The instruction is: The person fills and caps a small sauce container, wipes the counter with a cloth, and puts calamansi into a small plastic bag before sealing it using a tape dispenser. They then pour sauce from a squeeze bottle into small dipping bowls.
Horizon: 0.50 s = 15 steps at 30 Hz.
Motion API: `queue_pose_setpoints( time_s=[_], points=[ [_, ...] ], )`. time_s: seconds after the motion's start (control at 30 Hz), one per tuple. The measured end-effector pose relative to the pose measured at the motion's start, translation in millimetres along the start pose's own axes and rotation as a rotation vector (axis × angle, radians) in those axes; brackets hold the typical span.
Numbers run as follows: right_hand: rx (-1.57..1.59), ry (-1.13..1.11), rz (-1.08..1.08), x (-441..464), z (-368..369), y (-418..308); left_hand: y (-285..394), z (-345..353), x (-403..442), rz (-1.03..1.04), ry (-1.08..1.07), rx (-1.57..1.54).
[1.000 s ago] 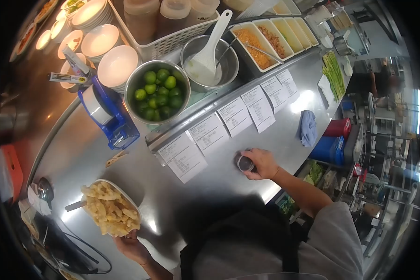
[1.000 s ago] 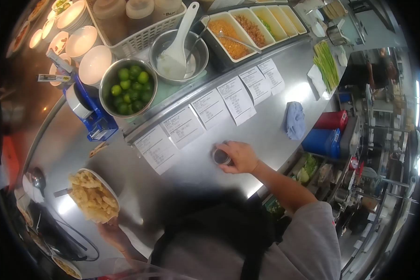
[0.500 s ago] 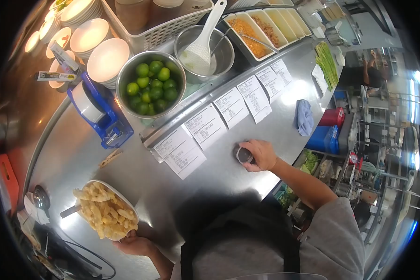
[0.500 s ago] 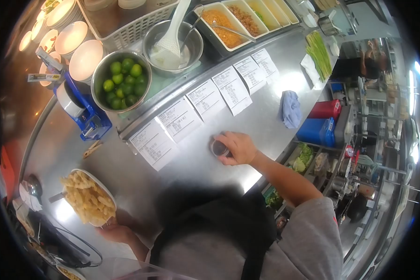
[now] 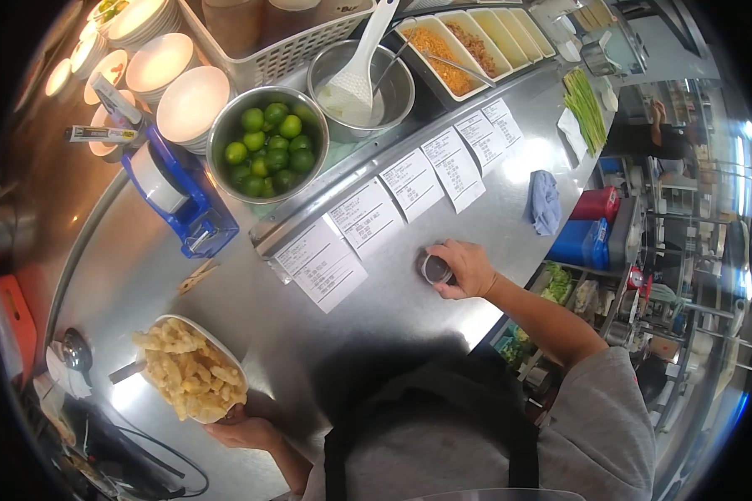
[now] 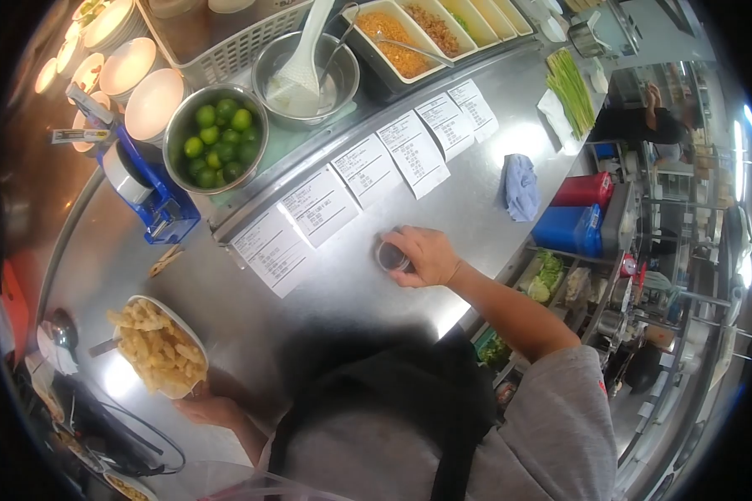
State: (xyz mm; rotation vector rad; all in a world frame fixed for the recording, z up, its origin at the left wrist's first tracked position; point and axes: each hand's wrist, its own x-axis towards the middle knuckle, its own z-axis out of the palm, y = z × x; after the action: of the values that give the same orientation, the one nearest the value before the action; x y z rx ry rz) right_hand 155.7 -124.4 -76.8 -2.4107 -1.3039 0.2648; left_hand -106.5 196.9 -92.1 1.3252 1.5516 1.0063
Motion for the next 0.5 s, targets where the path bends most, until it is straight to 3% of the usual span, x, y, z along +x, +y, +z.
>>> queue_pose_setpoints(
  time_s=[0.5],
  points=[
    [0.003, 0.011, 0.014, -1, 0, 0, 4, 1, -4, -0.056, -0.003, -0.017]
  ],
)
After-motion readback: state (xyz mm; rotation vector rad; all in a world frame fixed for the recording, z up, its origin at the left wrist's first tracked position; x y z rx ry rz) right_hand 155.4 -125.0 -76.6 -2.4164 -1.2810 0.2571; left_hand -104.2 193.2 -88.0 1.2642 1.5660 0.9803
